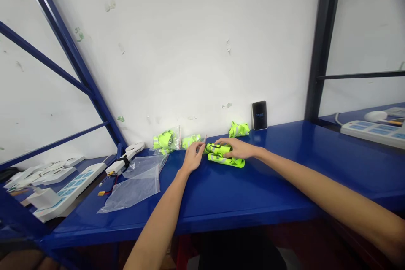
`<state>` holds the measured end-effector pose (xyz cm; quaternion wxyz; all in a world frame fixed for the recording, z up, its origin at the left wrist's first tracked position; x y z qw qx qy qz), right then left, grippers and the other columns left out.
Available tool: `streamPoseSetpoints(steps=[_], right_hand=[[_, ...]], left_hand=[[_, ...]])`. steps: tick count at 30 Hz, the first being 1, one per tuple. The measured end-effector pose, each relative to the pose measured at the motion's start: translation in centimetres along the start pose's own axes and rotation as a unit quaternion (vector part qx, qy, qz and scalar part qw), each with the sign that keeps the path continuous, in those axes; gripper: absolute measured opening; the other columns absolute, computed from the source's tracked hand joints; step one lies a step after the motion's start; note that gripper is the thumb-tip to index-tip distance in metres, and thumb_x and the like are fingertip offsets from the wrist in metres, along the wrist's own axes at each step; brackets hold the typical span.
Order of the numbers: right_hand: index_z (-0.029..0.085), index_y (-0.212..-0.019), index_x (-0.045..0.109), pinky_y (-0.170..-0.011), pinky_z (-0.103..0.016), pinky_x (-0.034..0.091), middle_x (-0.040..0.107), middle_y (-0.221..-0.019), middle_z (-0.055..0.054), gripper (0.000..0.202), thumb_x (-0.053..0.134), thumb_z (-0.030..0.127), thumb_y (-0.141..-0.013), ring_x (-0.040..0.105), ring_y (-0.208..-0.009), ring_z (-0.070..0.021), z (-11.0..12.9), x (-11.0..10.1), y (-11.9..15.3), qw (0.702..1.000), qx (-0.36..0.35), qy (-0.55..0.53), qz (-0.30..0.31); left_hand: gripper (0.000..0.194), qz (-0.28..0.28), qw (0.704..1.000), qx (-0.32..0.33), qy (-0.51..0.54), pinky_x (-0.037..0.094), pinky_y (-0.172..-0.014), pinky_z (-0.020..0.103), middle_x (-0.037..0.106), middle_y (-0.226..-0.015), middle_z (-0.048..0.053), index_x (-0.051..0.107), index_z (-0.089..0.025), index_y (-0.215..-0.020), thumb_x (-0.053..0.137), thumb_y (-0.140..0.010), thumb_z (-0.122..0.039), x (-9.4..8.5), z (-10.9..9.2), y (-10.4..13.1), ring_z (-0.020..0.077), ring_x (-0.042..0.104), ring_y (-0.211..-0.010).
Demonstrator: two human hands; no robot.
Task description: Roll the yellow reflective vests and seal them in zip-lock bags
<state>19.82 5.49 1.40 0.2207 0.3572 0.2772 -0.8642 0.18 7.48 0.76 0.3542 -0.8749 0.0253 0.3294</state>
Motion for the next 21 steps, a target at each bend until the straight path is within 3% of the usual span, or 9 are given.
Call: streamPoseSetpoints(steps=[2, 5, 10, 13, 15, 17, 21], right_hand=[[0.026, -0.127, 0.060, -0.087, -0.037, 0.048, 0.061, -0.127, -0.008, 0.050, 0.062, 0.024, -0.077, 0.059, -0.108, -0.0283, -0.2, -0.2, -0.7, 0.999, 0.021, -0.036, -0.017], [0.024, -0.115, 0.069, -0.095, -0.037, 0.045, 0.065, -0.123, -0.006, 0.040, 0.053, 0.018, -0.079, 0.056, -0.114, -0.0273, -0.5, -1.0, -1.5, 0.991, 0.051, -0.089, -0.091], [0.019, -0.106, 0.071, -0.102, -0.036, 0.040, 0.067, -0.120, -0.006, 0.036, 0.044, 0.017, -0.081, 0.057, -0.115, -0.0231, -1.2, -1.3, -2.1, 0.959, 0.059, -0.182, -0.210], [0.020, -0.105, 0.068, -0.095, -0.034, 0.046, 0.068, -0.114, -0.005, 0.034, 0.042, 0.019, -0.084, 0.061, -0.107, -0.0207, -2.1, -1.1, -1.8, 0.932, 0.082, -0.255, -0.245], [0.020, -0.100, 0.067, -0.084, -0.033, 0.052, 0.071, -0.102, -0.006, 0.029, 0.043, 0.021, -0.085, 0.065, -0.093, -0.0208, -2.7, -0.5, -1.6, 0.908, 0.118, -0.331, -0.228], [0.018, -0.090, 0.066, -0.072, -0.034, 0.054, 0.071, -0.084, -0.007, 0.022, 0.045, 0.023, -0.085, 0.065, -0.076, -0.0215, -3.1, 0.6, -1.2, 0.876, 0.177, -0.416, -0.169], [0.017, -0.071, 0.058, -0.059, -0.031, 0.053, 0.064, -0.059, -0.006, 0.023, 0.045, 0.028, -0.086, 0.058, -0.055, -0.0188, -2.7, 2.6, 0.3, 0.799, 0.294, -0.523, -0.049]], left_hand=[[0.033, 0.011, 0.998, -0.030, 0.056, 0.053, -0.075, 0.033, 0.069, -0.105, 0.009, 0.064, -0.018, -0.110, 0.050, -0.090, -0.039, 0.4, 1.0, 0.5, 0.0196, 0.065, -0.090], [0.038, 0.037, 0.988, -0.052, 0.139, 0.055, -0.084, 0.037, 0.066, -0.116, 0.013, 0.058, -0.018, -0.122, 0.055, -0.087, -0.031, 0.5, 1.2, 0.9, 0.0220, 0.065, -0.103], [0.064, 0.048, 0.980, -0.012, 0.192, 0.049, -0.098, 0.038, 0.050, -0.141, 0.014, 0.038, -0.024, -0.143, 0.061, -0.083, -0.026, 0.1, -0.8, 1.2, 0.0246, 0.047, -0.130], [0.075, 0.063, 0.984, 0.025, 0.164, 0.049, -0.098, 0.037, 0.037, -0.151, 0.012, 0.028, -0.028, -0.148, 0.062, -0.081, -0.024, 0.4, -2.1, 1.6, 0.0262, 0.037, -0.138], [0.072, 0.039, 0.988, 0.035, 0.142, 0.050, -0.095, 0.035, 0.038, -0.149, 0.013, 0.030, -0.028, -0.147, 0.061, -0.083, -0.025, 0.3, -2.4, 1.7, 0.0257, 0.044, -0.133], [0.062, 0.020, 0.992, 0.044, 0.118, 0.052, -0.090, 0.035, 0.047, -0.139, 0.014, 0.040, -0.025, -0.142, 0.061, -0.084, -0.030, 0.0, -2.7, 1.6, 0.0235, 0.055, -0.118], [0.036, 0.039, 0.996, 0.082, 0.016, 0.047, -0.085, 0.035, 0.060, -0.104, 0.008, 0.064, -0.020, -0.112, 0.063, -0.083, -0.042, -0.3, -3.6, 1.5, 0.0204, 0.057, -0.092]])
Point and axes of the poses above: each hand's wrist, its own y-axis away from the middle knuckle, its own x-axis out of the palm, z = x × y, the point moved 6 cm from there along -y, towards the middle knuckle
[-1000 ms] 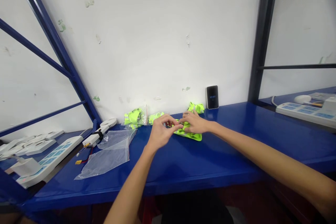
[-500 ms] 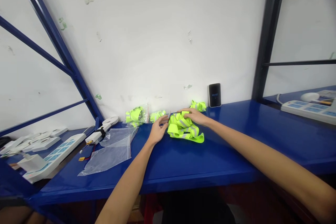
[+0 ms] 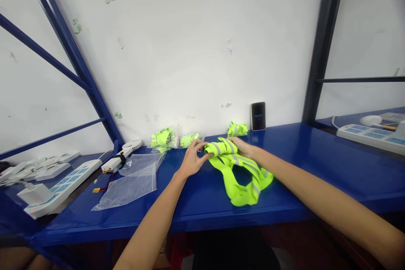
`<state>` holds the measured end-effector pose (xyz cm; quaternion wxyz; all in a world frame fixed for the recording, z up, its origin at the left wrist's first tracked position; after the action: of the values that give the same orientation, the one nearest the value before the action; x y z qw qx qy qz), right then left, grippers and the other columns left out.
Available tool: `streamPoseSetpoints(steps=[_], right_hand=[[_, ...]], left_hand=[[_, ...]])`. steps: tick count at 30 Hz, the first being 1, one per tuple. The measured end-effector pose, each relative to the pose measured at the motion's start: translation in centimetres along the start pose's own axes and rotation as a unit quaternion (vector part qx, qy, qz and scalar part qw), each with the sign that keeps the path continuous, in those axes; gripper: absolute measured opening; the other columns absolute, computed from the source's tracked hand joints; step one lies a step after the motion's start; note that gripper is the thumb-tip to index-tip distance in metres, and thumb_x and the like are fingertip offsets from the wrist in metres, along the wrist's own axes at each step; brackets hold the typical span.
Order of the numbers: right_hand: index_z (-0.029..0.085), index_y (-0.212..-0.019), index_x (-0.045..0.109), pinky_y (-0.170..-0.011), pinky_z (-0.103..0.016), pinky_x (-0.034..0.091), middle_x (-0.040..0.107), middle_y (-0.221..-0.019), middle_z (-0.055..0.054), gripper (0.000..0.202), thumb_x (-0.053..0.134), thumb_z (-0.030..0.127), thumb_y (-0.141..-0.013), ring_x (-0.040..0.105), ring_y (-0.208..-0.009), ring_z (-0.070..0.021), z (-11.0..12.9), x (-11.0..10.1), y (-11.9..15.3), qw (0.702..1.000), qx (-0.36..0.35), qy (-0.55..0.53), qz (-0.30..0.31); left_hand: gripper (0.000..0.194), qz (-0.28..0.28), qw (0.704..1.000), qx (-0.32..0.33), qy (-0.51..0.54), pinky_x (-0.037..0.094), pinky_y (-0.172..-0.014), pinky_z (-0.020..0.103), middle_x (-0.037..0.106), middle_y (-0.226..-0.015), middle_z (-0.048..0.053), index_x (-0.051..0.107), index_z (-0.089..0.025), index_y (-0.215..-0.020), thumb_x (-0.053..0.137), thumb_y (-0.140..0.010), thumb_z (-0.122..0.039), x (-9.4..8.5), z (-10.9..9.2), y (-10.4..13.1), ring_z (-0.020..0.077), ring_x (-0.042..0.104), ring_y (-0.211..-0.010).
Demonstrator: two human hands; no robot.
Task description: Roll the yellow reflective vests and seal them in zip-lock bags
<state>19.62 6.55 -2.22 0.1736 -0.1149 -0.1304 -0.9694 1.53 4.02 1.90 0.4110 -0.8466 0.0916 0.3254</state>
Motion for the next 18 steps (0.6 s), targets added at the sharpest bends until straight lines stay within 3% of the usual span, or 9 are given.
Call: streamPoseSetpoints(steps=[2, 5, 7, 9, 12, 15, 16, 18], right_hand=[[0.016, -0.071, 0.057, -0.062, -0.030, 0.054, 0.063, -0.059, -0.006, 0.026, 0.043, 0.030, -0.087, 0.060, -0.056, -0.0186, -0.5, 0.9, 0.7, 0.998, 0.039, -0.029, 0.048], [0.014, -0.078, 0.060, -0.074, -0.033, 0.054, 0.068, -0.069, -0.008, 0.038, 0.039, 0.044, -0.091, 0.066, -0.072, -0.0215, -1.1, 2.5, 1.5, 0.990, 0.066, -0.052, 0.117], [0.016, -0.080, 0.062, -0.077, -0.036, 0.053, 0.069, -0.073, -0.008, 0.050, 0.038, 0.058, -0.090, 0.066, -0.077, -0.0231, -1.6, 3.0, 1.4, 0.993, 0.067, -0.027, 0.092], [0.018, -0.081, 0.064, -0.078, -0.041, 0.053, 0.070, -0.075, -0.009, 0.059, 0.035, 0.070, -0.086, 0.065, -0.080, -0.0255, -2.0, 2.9, 0.9, 0.998, 0.047, 0.029, 0.030], [0.020, -0.087, 0.067, -0.088, -0.046, 0.048, 0.072, -0.090, -0.010, 0.062, 0.032, 0.072, -0.086, 0.063, -0.094, -0.0300, -1.0, 2.0, 0.4, 0.982, -0.077, 0.151, -0.085], [0.023, -0.111, 0.065, -0.104, -0.045, 0.037, 0.066, -0.117, -0.010, 0.053, 0.033, 0.061, -0.092, 0.055, -0.115, -0.0297, 1.9, 1.1, 1.6, 0.910, -0.269, 0.259, -0.179], [0.024, -0.122, 0.059, -0.106, -0.046, 0.036, 0.061, -0.126, -0.009, 0.051, 0.034, 0.058, -0.093, 0.053, -0.119, -0.0290, 2.6, 1.0, 2.2, 0.888, -0.316, 0.283, -0.175], [0.027, -0.139, 0.044, -0.104, -0.046, 0.038, 0.048, -0.141, -0.010, 0.054, 0.043, 0.054, -0.092, 0.049, -0.125, -0.0291, 3.5, 1.6, 3.4, 0.854, -0.380, 0.343, -0.096]], left_hand=[[0.033, 0.007, 1.000, -0.007, -0.008, 0.045, -0.081, 0.033, 0.060, -0.087, 0.005, 0.067, -0.017, -0.093, 0.056, -0.087, -0.047, 0.0, 0.0, 0.0, 0.0197, 0.055, -0.085], [0.045, 0.020, 0.998, -0.042, 0.053, 0.042, -0.070, 0.028, 0.058, -0.073, 0.003, 0.062, -0.015, -0.073, 0.043, -0.092, -0.051, 0.7, 0.8, 0.2, 0.0178, 0.052, -0.073], [0.051, 0.020, 0.992, -0.079, 0.095, 0.038, -0.063, 0.027, 0.055, -0.066, 0.002, 0.058, -0.015, -0.065, 0.040, -0.093, -0.054, 1.3, 1.8, 0.4, 0.0160, 0.048, -0.065], [0.054, 0.011, 0.982, -0.129, 0.138, 0.035, -0.059, 0.026, 0.051, -0.060, 0.001, 0.055, -0.016, -0.060, 0.040, -0.091, -0.057, 1.9, 3.0, 0.5, 0.0145, 0.044, -0.059], [0.055, -0.007, 0.952, -0.209, 0.225, 0.034, -0.056, 0.025, 0.049, -0.055, -0.001, 0.056, -0.015, -0.059, 0.047, -0.085, -0.063, 2.8, 4.8, 0.6, 0.0129, 0.042, -0.056], [0.054, -0.030, 0.905, -0.290, 0.310, 0.037, -0.055, 0.024, 0.054, -0.055, 0.000, 0.062, -0.013, -0.065, 0.056, -0.077, -0.065, 3.4, 6.3, 1.0, 0.0127, 0.046, -0.055], [0.053, -0.041, 0.889, -0.314, 0.331, 0.039, -0.055, 0.025, 0.057, -0.056, 0.001, 0.064, -0.013, -0.068, 0.058, -0.076, -0.065, 3.4, 6.7, 1.1, 0.0134, 0.049, -0.055], [0.049, -0.067, 0.865, -0.350, 0.353, 0.043, -0.057, 0.027, 0.061, -0.057, 0.004, 0.066, -0.012, -0.072, 0.063, -0.074, -0.061, 3.2, 7.2, 1.4, 0.0158, 0.054, -0.057]])
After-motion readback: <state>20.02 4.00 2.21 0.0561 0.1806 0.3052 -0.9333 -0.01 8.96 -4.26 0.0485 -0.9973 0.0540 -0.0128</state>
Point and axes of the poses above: each hand's wrist, its own y-axis away from the middle knuckle, its own x-axis out of the palm, z = x × y, the point moved 6 cm from there along -y, towards the middle knuckle
